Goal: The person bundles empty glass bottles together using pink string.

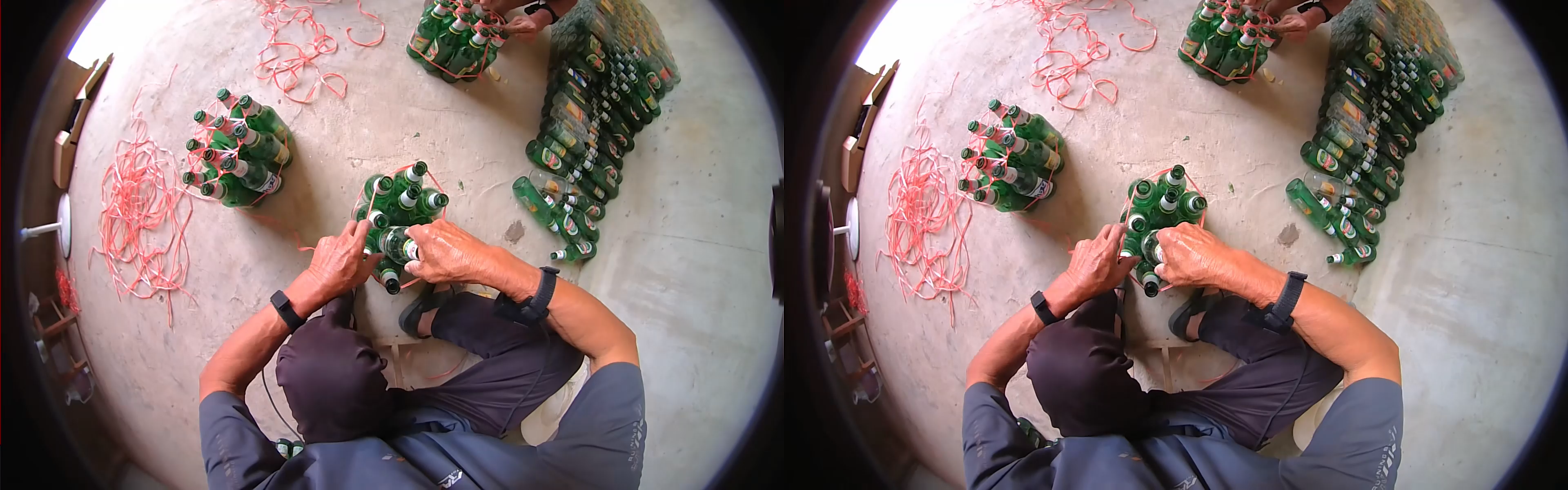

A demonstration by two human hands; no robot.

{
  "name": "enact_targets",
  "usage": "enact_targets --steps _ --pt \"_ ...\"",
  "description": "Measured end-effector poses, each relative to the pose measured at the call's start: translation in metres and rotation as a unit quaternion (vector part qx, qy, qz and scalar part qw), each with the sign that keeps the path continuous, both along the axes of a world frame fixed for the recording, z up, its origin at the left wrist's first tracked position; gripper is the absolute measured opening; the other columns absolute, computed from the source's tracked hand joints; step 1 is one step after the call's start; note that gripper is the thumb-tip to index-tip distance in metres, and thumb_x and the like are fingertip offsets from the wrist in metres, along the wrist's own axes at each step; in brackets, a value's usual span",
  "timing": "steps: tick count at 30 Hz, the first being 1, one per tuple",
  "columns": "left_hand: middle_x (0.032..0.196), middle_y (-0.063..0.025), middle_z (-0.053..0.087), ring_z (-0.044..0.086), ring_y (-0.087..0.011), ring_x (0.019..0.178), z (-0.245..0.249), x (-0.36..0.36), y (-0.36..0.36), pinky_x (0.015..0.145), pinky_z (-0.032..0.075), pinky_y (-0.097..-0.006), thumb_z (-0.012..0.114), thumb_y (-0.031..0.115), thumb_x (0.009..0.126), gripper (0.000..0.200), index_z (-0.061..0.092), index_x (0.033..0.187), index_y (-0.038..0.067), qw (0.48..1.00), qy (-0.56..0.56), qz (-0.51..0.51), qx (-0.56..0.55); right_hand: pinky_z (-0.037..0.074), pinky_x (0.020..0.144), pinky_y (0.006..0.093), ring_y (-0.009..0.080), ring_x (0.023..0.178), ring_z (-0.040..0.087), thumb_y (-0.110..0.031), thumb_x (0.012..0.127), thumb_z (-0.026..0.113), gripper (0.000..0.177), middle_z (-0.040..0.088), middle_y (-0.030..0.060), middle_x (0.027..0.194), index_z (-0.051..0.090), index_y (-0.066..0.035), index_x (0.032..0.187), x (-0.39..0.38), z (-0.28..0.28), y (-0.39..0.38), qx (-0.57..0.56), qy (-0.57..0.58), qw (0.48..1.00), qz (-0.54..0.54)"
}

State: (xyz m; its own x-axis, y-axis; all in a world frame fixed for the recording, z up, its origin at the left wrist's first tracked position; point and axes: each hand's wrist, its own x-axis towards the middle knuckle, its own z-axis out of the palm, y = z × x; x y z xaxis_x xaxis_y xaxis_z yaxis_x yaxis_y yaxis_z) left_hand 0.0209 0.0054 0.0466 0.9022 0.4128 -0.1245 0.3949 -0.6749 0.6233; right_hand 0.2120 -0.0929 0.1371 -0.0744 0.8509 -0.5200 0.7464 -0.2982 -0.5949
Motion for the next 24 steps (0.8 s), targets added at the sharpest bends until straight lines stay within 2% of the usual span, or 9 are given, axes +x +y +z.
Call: enact_targets --steps 3,4,7,9,10,13,19,22,24 --pt "0.09 -0.0159 0.063 0.064 -0.0348 0.068 -0.001 0.0 -0.001 0.058 0.051 -0.0446 0.071 0.032 0.079 0.052 0.052 0.119 0.004 0.994 -0.044 -0.094 -0.027 0.051 0.071 0.0472 0.0438 0.079 0.063 -0.016 0.071 0.065 0.028 0.061 0.029 0.074 0.057 0.009 0.081 0.008 -0.011 -0.002 0.035 0.042 0.998 0.009" --pt "0.074 -0.0155 0.063 0.063 -0.0343 0.06 0.0 0.0 -0.001 0.054 0.05 -0.0431 0.073 0.032 0.078 0.062 0.048 0.129 0.006 0.99 -0.082 -0.108 -0.026 0.051 0.071 0.0472 0.0438 0.079 0.063 -0.016 0.071 0.065 0.028 0.061 0.029 0.074 0.057 0.009 0.081 0.01 -0.012 -0.003 0.036 0.042 0.998 0.009" --pt "0.062 -0.0164 0.06 0.061 -0.0354 0.057 0.014 0.008 0.004 0.054 0.049 -0.0439 0.074 0.036 0.077 0.067 0.048 0.132 0.007 0.991 -0.064 -0.103 -0.06 0.051 0.07 0.0467 0.0434 0.08 0.063 -0.014 0.07 0.067 0.031 0.062 0.0291 0.075 0.057 0.01 0.086 0.013 -0.013 -0.003 0.039 0.066 0.997 0.008" --pt "0.06 -0.0173 0.059 0.061 -0.0359 0.056 0.016 0.015 0.005 0.054 0.048 -0.0442 0.073 0.04 0.076 0.068 0.05 0.132 0.008 0.991 -0.055 -0.112 -0.047 0.051 0.073 0.0447 0.042 0.085 0.062 -0.015 0.07 0.07 0.042 0.063 0.0265 0.086 0.057 0.004 0.105 0.013 -0.014 -0.003 0.001 0.049 0.999 0.016" --pt "0.057 -0.0183 0.058 0.06 -0.0363 0.055 0.017 0.018 0.005 0.054 0.048 -0.0446 0.073 0.043 0.076 0.068 0.052 0.131 0.009 0.991 -0.047 -0.119 -0.034 0.051 0.073 0.0447 0.042 0.085 0.062 -0.015 0.07 0.07 0.042 0.063 0.0265 0.086 0.057 0.004 0.105 0.013 -0.013 -0.004 0.001 0.05 0.999 0.015" --pt "0.068 -0.0168 0.065 0.064 -0.0377 0.064 0.021 0.03 0.005 0.059 0.051 -0.0469 0.069 0.048 0.076 0.063 0.054 0.127 0.015 0.992 0.047 -0.119 -0.02 0.05 0.071 0.0459 0.0426 0.084 0.062 -0.014 0.07 0.07 0.04 0.062 0.0259 0.084 0.056 0.004 0.103 0.013 -0.015 -0.005 -0.003 0.054 0.998 0.013" --pt "0.07 -0.016 0.065 0.064 -0.0354 0.063 0.017 0.031 -0.001 0.059 0.051 -0.0458 0.067 0.045 0.076 0.057 0.057 0.124 0.015 0.994 0.012 -0.11 -0.013 0.049 0.064 0.0447 0.0396 0.072 0.06 0.0 0.075 0.051 0.016 0.062 0.0213 0.073 0.059 0.0 0.088 0.039 -0.014 0.005 0.075 0.104 0.988 0.082" --pt "0.069 -0.0156 0.065 0.064 -0.0348 0.063 0.01 0.029 -0.001 0.059 0.051 -0.0453 0.067 0.044 0.076 0.057 0.057 0.123 0.013 0.994 -0.031 -0.109 -0.004 0.049 0.063 0.045 0.0377 0.072 0.062 -0.002 0.077 0.051 0.018 0.062 0.0199 0.078 0.058 -0.001 0.093 0.052 -0.038 0.016 0.164 0.005 0.986 0.027" --pt "0.069 -0.0154 0.065 0.064 -0.0346 0.063 0.013 0.029 0.0 0.059 0.051 -0.0451 0.067 0.043 0.076 0.057 0.057 0.123 0.013 0.993 -0.021 -0.114 -0.009 0.05 0.063 0.0446 0.0355 0.074 0.064 -0.005 0.079 0.054 0.021 0.062 0.019 0.084 0.058 -0.001 0.099 0.05 -0.047 0.026 0.187 -0.209 0.959 0.034"
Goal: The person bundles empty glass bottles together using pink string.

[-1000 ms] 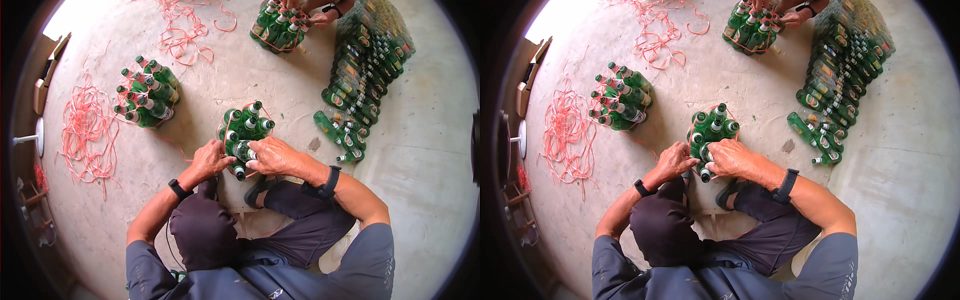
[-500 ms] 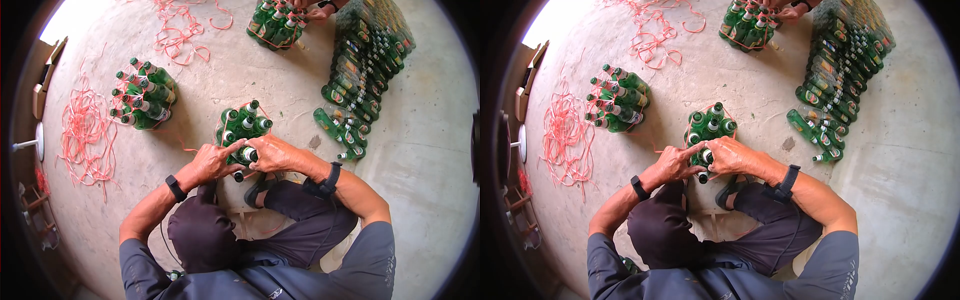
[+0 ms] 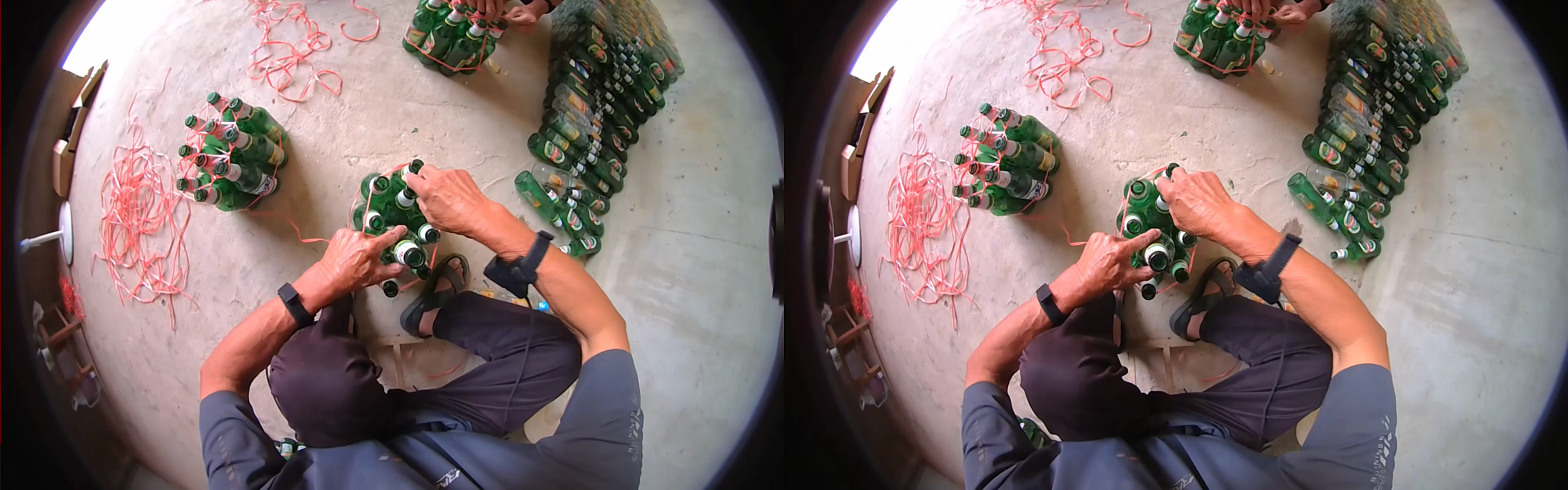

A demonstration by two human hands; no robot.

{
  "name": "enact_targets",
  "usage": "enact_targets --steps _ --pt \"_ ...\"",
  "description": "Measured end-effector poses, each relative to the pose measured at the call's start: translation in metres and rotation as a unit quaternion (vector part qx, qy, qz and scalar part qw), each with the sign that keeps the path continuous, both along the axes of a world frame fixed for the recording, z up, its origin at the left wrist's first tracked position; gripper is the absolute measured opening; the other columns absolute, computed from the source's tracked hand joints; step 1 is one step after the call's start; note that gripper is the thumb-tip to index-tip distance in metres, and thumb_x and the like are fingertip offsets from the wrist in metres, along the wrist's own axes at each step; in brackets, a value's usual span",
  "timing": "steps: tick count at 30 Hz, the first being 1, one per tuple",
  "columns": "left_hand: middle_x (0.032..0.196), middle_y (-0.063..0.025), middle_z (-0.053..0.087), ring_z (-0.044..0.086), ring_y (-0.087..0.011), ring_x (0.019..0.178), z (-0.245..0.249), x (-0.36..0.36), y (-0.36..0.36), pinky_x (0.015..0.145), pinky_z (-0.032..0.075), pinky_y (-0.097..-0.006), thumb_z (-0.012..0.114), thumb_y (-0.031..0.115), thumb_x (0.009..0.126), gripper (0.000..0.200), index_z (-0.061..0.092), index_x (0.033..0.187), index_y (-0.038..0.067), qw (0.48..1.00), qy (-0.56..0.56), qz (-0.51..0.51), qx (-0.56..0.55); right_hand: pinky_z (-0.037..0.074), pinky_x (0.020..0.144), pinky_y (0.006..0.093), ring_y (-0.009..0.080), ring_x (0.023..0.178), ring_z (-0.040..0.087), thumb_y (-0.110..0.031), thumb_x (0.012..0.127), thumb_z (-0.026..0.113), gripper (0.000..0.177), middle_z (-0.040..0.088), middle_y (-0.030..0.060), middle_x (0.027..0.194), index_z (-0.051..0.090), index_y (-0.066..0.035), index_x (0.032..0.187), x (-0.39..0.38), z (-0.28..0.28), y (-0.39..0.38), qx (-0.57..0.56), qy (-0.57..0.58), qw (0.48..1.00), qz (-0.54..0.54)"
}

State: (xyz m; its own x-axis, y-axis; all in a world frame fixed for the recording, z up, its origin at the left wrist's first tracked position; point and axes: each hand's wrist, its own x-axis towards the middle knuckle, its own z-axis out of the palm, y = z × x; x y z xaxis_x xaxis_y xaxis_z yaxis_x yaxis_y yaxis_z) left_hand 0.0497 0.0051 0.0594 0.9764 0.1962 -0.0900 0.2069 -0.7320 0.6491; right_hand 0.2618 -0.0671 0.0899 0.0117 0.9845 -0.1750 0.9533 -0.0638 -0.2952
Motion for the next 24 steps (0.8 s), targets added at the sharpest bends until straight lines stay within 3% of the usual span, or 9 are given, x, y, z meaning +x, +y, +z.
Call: enact_targets --steps 3,4,8,11,15,24 --pt "0.069 -0.0155 0.065 0.063 -0.0342 0.061 0.0 0.0 0.001 0.058 0.05 -0.0442 0.069 0.041 0.074 0.059 0.057 0.124 0.012 1.0 0.001 -0.002 -0.001 0.053 0.063 0.0437 0.0369 0.076 0.065 -0.01 0.077 0.057 0.019 0.066 0.019 0.085 0.062 0.002 0.092 -0.007 -0.019 0.009 -0.052 -0.1 0.993 0.041" --pt "0.068 -0.0158 0.065 0.063 -0.0339 0.059 0.0 0.0 0.001 0.056 0.05 -0.0435 0.071 0.039 0.072 0.06 0.058 0.124 0.011 1.0 -0.008 0.0 0.002 0.054 0.063 0.0421 0.0351 0.075 0.066 -0.009 0.076 0.057 0.015 0.066 0.0191 0.081 0.064 0.003 0.084 -0.007 -0.03 0.009 -0.022 -0.11 0.992 0.048" --pt "0.069 -0.0159 0.065 0.063 -0.0336 0.059 -0.004 0.001 0.0 0.056 0.05 -0.0434 0.072 0.039 0.072 0.062 0.056 0.125 0.011 1.0 -0.006 -0.006 0.017 0.054 0.061 0.0417 0.034 0.071 0.068 -0.009 0.072 0.058 0.012 0.066 0.0198 0.074 0.066 -0.001 0.069 -0.005 -0.062 0.016 0.0 -0.067 0.994 0.088" --pt "0.068 -0.0159 0.065 0.063 -0.0335 0.06 -0.004 0.0 0.001 0.055 0.049 -0.0434 0.072 0.038 0.072 0.062 0.056 0.125 0.009 1.0 0.005 -0.012 0.023 0.054 0.062 0.0427 0.0349 0.073 0.067 -0.009 0.069 0.059 0.012 0.066 0.02 0.074 0.067 -0.001 0.071 -0.009 -0.052 0.02 -0.068 -0.015 0.997 0.029" --pt "0.068 -0.0158 0.065 0.063 -0.0334 0.06 -0.018 0.002 -0.003 0.054 0.048 -0.0441 0.071 0.035 0.072 0.058 0.056 0.12 0.007 0.999 0.024 -0.004 0.043 0.053 0.063 0.045 0.0357 0.071 0.067 -0.008 0.067 0.059 0.011 0.066 0.0204 0.072 0.066 -0.001 0.071 -0.019 -0.054 0.012 -0.084 -0.019 0.996 0.037" --pt "0.068 -0.0143 0.065 0.063 -0.0329 0.06 -0.026 0.016 -0.013 0.054 0.048 -0.0442 0.069 0.038 0.075 0.051 0.058 0.113 0.006 0.998 0.029 0.013 0.051 0.052 0.063 0.0447 0.0381 0.067 0.065 -0.023 0.074 0.07 0.023 0.064 0.0211 0.067 0.063 -0.001 0.07 -0.012 -0.062 0.0 0.006 0.053 0.998 -0.025"
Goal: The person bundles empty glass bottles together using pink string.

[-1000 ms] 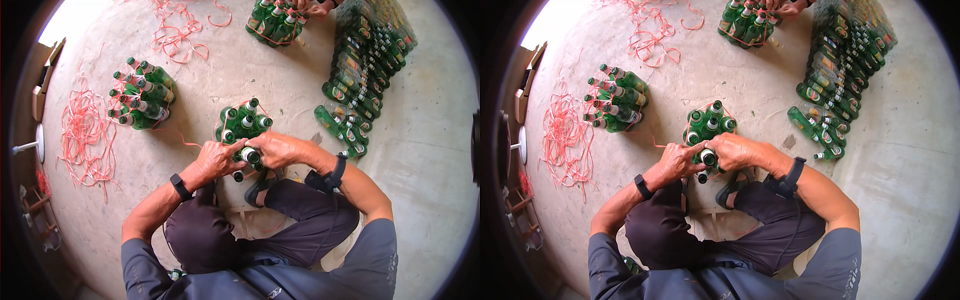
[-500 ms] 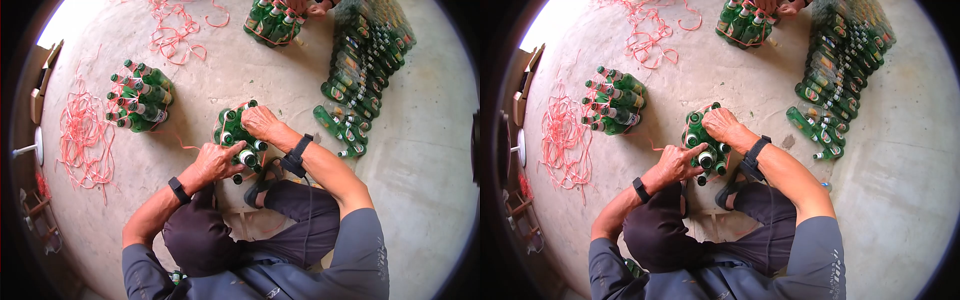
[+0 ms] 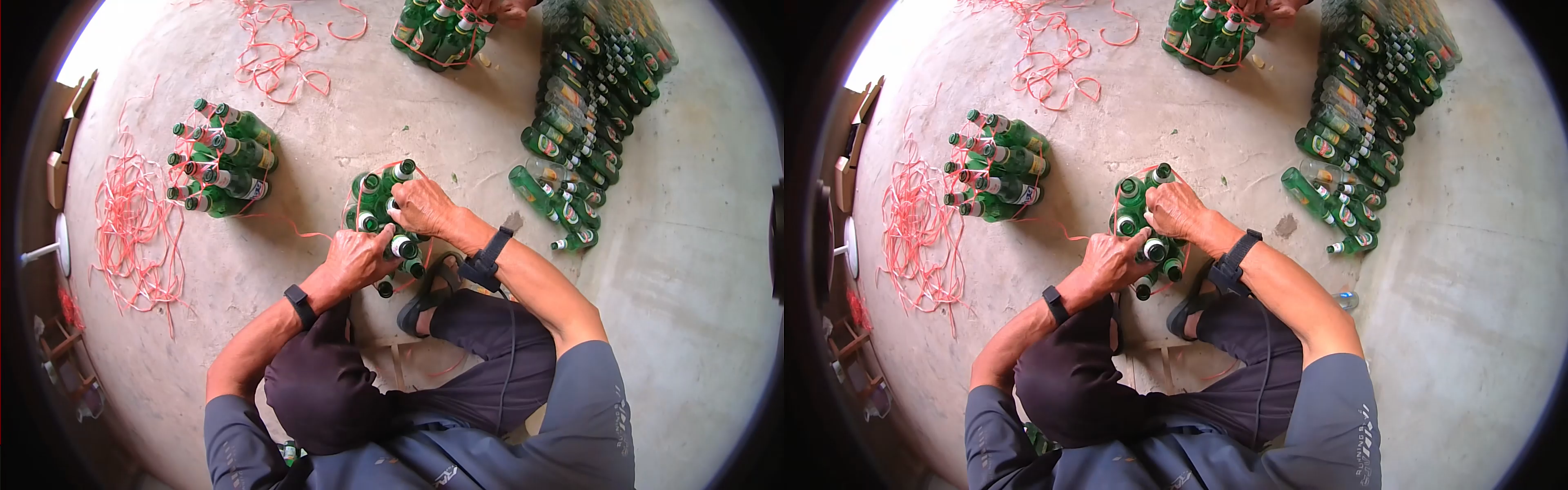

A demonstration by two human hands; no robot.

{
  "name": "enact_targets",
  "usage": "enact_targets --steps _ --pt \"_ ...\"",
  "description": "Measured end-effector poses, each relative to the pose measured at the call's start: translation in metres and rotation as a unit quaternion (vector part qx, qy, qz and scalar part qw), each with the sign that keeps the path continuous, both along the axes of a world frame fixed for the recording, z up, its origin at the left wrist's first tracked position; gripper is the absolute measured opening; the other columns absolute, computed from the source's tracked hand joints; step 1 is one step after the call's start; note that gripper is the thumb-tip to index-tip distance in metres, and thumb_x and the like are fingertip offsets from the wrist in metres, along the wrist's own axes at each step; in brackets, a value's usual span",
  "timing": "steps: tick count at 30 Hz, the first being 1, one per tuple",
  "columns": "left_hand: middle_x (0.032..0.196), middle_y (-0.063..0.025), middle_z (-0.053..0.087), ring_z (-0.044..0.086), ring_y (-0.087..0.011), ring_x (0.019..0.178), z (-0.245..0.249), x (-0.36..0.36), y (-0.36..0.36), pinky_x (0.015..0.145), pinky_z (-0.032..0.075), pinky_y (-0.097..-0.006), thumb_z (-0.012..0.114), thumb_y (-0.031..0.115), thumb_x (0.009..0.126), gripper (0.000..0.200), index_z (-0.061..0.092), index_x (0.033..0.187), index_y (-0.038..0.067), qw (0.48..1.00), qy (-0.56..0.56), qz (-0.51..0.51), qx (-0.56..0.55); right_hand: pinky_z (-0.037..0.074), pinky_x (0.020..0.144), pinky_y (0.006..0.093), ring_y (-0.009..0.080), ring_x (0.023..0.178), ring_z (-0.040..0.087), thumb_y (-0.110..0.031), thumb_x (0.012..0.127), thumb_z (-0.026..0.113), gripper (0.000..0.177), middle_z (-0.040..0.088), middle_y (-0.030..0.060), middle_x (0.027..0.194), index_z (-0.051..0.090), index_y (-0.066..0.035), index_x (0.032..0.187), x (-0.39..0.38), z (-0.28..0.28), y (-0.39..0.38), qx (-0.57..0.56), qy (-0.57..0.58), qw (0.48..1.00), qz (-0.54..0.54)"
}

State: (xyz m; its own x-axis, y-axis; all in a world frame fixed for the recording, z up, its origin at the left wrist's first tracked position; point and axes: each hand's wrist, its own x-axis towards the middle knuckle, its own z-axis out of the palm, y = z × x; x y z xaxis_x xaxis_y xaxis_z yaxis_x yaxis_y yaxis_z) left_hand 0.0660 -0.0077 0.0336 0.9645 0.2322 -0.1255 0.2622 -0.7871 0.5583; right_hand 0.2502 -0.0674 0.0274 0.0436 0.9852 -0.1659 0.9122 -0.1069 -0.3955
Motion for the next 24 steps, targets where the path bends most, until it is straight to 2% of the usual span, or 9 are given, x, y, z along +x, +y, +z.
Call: enact_targets --steps 3,5,7,9,10,13,17,19,24 --pt "0.067 -0.0149 0.064 0.063 -0.0334 0.06 -0.003 0.003 -0.001 0.054 0.048 -0.0444 0.068 0.042 0.076 0.049 0.059 0.11 0.008 1.0 0.009 0.009 0.01 0.05 0.064 0.0466 0.0401 0.067 0.063 -0.025 0.08 0.066 0.031 0.061 0.0247 0.065 0.06 0.004 0.07 0.001 0.014 0.0 -0.027 0.042 0.999 -0.017" --pt "0.058 -0.0152 0.06 0.062 -0.0346 0.055 -0.005 0.002 -0.001 0.051 0.049 -0.0457 0.066 0.042 0.078 0.04 0.056 0.095 0.007 0.998 -0.039 0.04 0.003 0.049 0.063 0.0457 0.0391 0.064 0.062 -0.03 0.086 0.061 0.036 0.061 0.0249 0.066 0.063 0.003 0.075 0.0 0.032 0.002 -0.104 0.142 0.98 -0.093" --pt "0.058 -0.016 0.06 0.062 -0.0354 0.055 -0.006 0.003 -0.001 0.051 0.049 -0.0461 0.066 0.043 0.078 0.041 0.057 0.097 0.008 0.998 -0.039 0.042 0.0 0.048 0.063 0.0449 0.0384 0.063 0.061 -0.034 0.091 0.055 0.038 0.061 0.0243 0.066 0.066 0.002 0.08 0.0 0.046 0.001 -0.111 0.16 0.975 -0.111" --pt "0.061 -0.0167 0.061 0.062 -0.0361 0.057 -0.003 0.004 0.0 0.052 0.049 -0.0468 0.067 0.041 0.077 0.042 0.057 0.099 0.007 1.0 0.005 0.017 -0.011 0.048 0.064 0.0454 0.0384 0.065 0.061 -0.035 0.092 0.053 0.04 0.061 0.0243 0.069 0.066 0.001 0.082 -0.006 0.082 -0.008 -0.2 0.222 0.952 -0.058" --pt "0.061 -0.0167 0.061 0.062 -0.0361 0.057 -0.005 0.001 -0.002 0.052 0.049 -0.0468 0.067 0.041 0.077 0.042 0.057 0.099 0.007 1.0 0.006 0.017 -0.013 0.048 0.064 0.045 0.0394 0.068 0.062 -0.038 0.092 0.053 0.042 0.062 0.0237 0.073 0.064 0.002 0.088 -0.011 0.084 -0.017 -0.162 0.272 0.949 -0.005" --pt "0.063 -0.0177 0.062 0.063 -0.037 0.059 -0.006 0.003 0.0 0.055 0.05 -0.0476 0.067 0.038 0.077 0.041 0.057 0.101 0.006 0.999 -0.014 0.036 -0.001 0.051 0.066 0.0455 0.0414 0.072 0.063 -0.024 0.087 0.056 0.034 0.06 0.0265 0.067 0.06 0.006 0.073 -0.028 0.091 -0.037 -0.129 0.102 0.984 0.072" --pt "0.064 -0.0179 0.062 0.063 -0.0378 0.062 -0.005 -0.005 0.002 0.056 0.049 -0.0482 0.065 0.032 0.078 0.035 0.057 0.101 0.006 1.0 0.002 0.024 -0.02 0.049 0.056 0.0465 0.0394 0.062 0.062 -0.016 0.08 0.058 0.023 0.06 0.0221 0.064 0.058 0.005 0.072 -0.038 0.055 -0.041 -0.025 0.085 0.991 0.096" --pt "0.065 -0.017 0.063 0.064 -0.0346 0.061 -0.007 -0.013 0.005 0.058 0.051 -0.0451 0.068 0.034 0.074 0.052 0.06 0.118 0.008 0.999 0.004 0.017 -0.045 0.049 0.055 0.0475 0.0407 0.06 0.062 -0.017 0.08 0.058 0.023 0.06 0.0225 0.064 0.058 0.005 0.073 -0.04 0.055 -0.039 -0.037 0.094 0.991 0.093" --pt "0.054 -0.0134 0.057 0.056 -0.022 0.044 0.009 -0.047 0.017 0.046 0.044 -0.0335 0.069 0.014 0.08 0.021 0.068 0.099 0.003 0.976 -0.094 0.117 -0.16 0.046 0.057 0.0505 0.0441 0.061 0.057 -0.016 0.085 0.056 0.023 0.055 0.0239 0.06 0.05 0.003 0.075 -0.037 0.05 -0.042 -0.036 0.143 0.988 0.056"
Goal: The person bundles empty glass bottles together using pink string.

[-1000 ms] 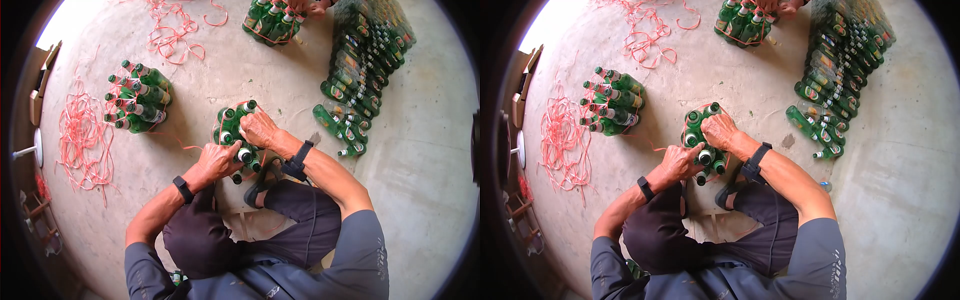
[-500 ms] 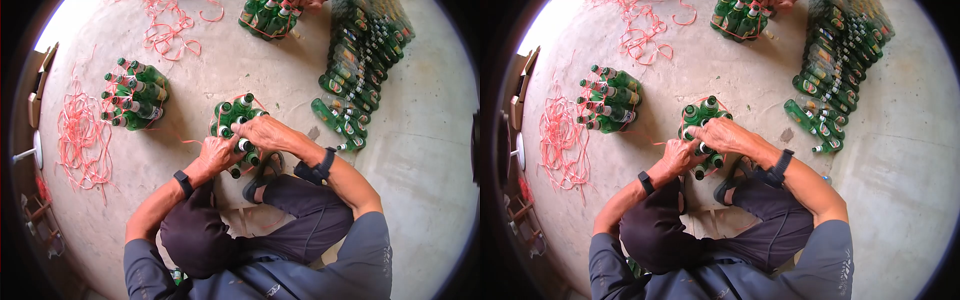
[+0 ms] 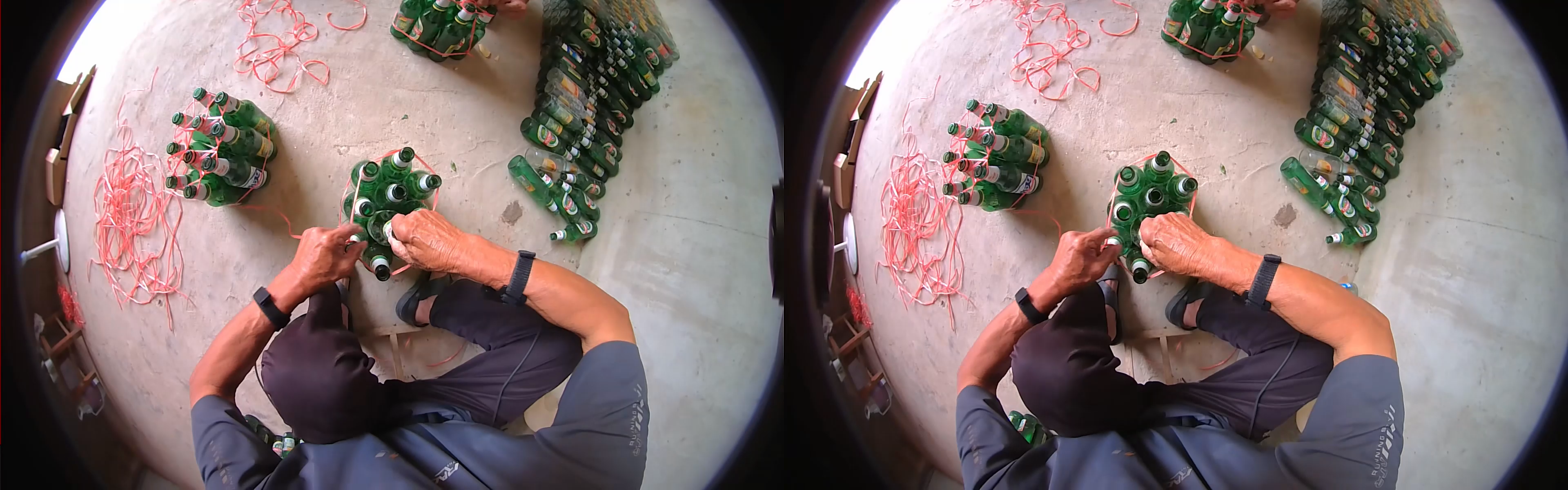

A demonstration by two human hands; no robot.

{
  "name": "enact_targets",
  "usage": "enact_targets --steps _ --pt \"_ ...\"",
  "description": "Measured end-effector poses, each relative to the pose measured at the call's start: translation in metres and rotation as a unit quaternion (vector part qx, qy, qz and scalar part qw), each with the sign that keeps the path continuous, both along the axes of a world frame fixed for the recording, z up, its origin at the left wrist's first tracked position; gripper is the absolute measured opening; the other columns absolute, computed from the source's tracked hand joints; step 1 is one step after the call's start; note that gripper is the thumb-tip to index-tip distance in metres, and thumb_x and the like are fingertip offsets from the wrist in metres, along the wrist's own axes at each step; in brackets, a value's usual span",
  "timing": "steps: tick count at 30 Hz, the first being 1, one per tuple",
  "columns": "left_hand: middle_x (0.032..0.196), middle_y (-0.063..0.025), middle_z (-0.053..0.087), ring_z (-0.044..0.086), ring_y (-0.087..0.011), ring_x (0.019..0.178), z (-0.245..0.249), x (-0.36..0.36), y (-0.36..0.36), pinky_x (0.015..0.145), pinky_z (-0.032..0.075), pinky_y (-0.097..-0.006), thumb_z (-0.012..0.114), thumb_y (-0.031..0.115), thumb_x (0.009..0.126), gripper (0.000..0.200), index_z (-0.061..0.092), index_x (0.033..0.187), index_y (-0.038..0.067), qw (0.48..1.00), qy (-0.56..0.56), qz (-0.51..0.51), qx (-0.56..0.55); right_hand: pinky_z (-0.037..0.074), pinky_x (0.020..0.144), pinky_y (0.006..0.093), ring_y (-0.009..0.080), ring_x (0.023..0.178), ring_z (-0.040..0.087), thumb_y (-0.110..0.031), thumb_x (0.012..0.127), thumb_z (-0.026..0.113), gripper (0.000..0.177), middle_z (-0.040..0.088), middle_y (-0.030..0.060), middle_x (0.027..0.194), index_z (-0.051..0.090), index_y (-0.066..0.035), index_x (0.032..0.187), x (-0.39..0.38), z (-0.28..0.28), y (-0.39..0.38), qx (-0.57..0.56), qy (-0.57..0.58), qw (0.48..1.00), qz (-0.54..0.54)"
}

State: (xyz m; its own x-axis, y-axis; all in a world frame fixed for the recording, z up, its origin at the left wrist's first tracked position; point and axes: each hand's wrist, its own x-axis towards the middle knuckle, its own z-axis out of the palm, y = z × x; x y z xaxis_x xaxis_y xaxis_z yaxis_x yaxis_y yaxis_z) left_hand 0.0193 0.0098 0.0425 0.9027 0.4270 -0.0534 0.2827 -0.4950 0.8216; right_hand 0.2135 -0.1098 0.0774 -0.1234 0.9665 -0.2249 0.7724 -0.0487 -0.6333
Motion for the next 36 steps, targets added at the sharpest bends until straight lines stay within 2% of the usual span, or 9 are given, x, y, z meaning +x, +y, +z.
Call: enact_targets --steps 4,6,15,19,21,24,29,31,36 --pt "0.06 -0.0162 0.06 0.062 -0.0291 0.053 -0.001 -0.015 -0.002 0.051 0.048 -0.0373 0.069 0.016 0.078 0.019 0.068 0.093 0.004 0.995 0.068 0.037 -0.065 0.046 0.057 0.0509 0.0444 0.061 0.057 -0.016 0.086 0.056 0.023 0.055 0.0239 0.061 0.049 0.003 0.075 -0.001 -0.017 -0.006 0.007 0.009 1.0 -0.014" --pt "0.054 -0.0117 0.056 0.052 -0.0126 0.044 -0.007 -0.019 -0.003 0.045 0.042 -0.031 0.069 0.011 0.081 0.022 0.067 0.101 0.001 0.996 0.038 0.047 -0.07 0.046 0.057 0.051 0.0444 0.06 0.057 -0.016 0.086 0.056 0.023 0.055 0.024 0.061 0.049 0.004 0.075 -0.005 -0.029 -0.01 0.002 0.008 1.0 -0.022" --pt "0.054 -0.0025 0.043 0.047 -0.0129 0.049 -0.027 -0.019 -0.005 0.051 0.044 -0.0277 0.076 0.004 0.072 0.036 0.062 0.106 0.002 0.995 -0.073 0.074 0.008 0.05 0.057 0.0483 0.0438 0.063 0.061 -0.011 0.077 0.059 0.019 0.058 0.0269 0.065 0.055 0.005 0.067 -0.012 -0.045 -0.003 -0.011 0.009 0.998 -0.064" --pt "0.056 -0.0038 0.048 0.049 -0.0142 0.05 -0.034 -0.022 -0.013 0.052 0.045 -0.0298 0.076 0.011 0.076 0.035 0.062 0.106 0.002 0.988 -0.084 0.13 -0.02 0.05 0.057 0.049 0.0444 0.063 0.061 -0.011 0.074 0.06 0.018 0.059 0.0272 0.066 0.056 0.005 0.068 -0.017 -0.058 -0.003 -0.011 -0.005 0.997 -0.07" --pt "0.058 -0.0049 0.053 0.05 -0.0144 0.051 -0.032 -0.029 -0.012 0.051 0.044 -0.0315 0.074 0.018 0.08 0.033 0.062 0.105 0.001 0.986 0.065 0.105 -0.112 0.05 0.057 0.0494 0.0446 0.064 0.061 -0.011 0.075 0.061 0.018 0.06 0.0266 0.067 0.057 0.005 0.068 -0.017 -0.063 -0.002 0.003 0.005 0.998 -0.059" --pt "0.061 -0.0052 0.057 0.053 -0.012 0.054 -0.033 -0.031 -0.01 0.051 0.043 -0.0307 0.071 0.023 0.085 0.032 0.063 0.104 -0.001 0.987 0.103 0.081 -0.089 0.051 0.058 0.0496 0.0443 0.066 0.062 -0.012 0.076 0.061 0.019 0.06 0.0264 0.067 0.058 0.005 0.069 -0.021 -0.061 -0.003 0.003 -0.02 0.996 -0.083" --pt "0.065 -0.0009 0.058 0.049 -0.007 0.061 -0.04 -0.035 -0.005 0.053 0.041 -0.0277 0.066 0.024 0.089 0.029 0.063 0.101 -0.002 0.969 0.064 0.08 -0.226 0.051 0.064 0.0501 0.0446 0.071 0.063 -0.021 0.08 0.064 0.028 0.061 0.0282 0.07 0.059 0.006 0.072 -0.018 -0.042 0.001 -0.051 -0.014 0.994 -0.092" --pt "0.068 0.0024 0.057 0.047 -0.0069 0.063 -0.051 -0.036 -0.007 0.056 0.04 -0.0254 0.06 0.024 0.092 0.028 0.063 0.098 -0.004 0.912 0.0 0.143 -0.386 0.051 0.065 0.0504 0.0448 0.071 0.063 -0.025 0.081 0.066 0.032 0.061 0.0283 0.071 0.059 0.006 0.073 -0.014 -0.039 -0.002 -0.082 -0.005 0.992 -0.092" --pt "0.066 0.0016 0.054 0.047 -0.0069 0.059 -0.061 -0.041 -0.011 0.053 0.039 -0.0245 0.056 0.021 0.093 0.025 0.063 0.087 -0.002 0.92 0.039 0.136 -0.365 0.05 0.064 0.0499 0.0431 0.07 0.062 -0.029 0.083 0.065 0.032 0.062 0.0253 0.071 0.059 0.002 0.076 -0.007 -0.033 -0.014 -0.001 -0.02 0.985 -0.169"
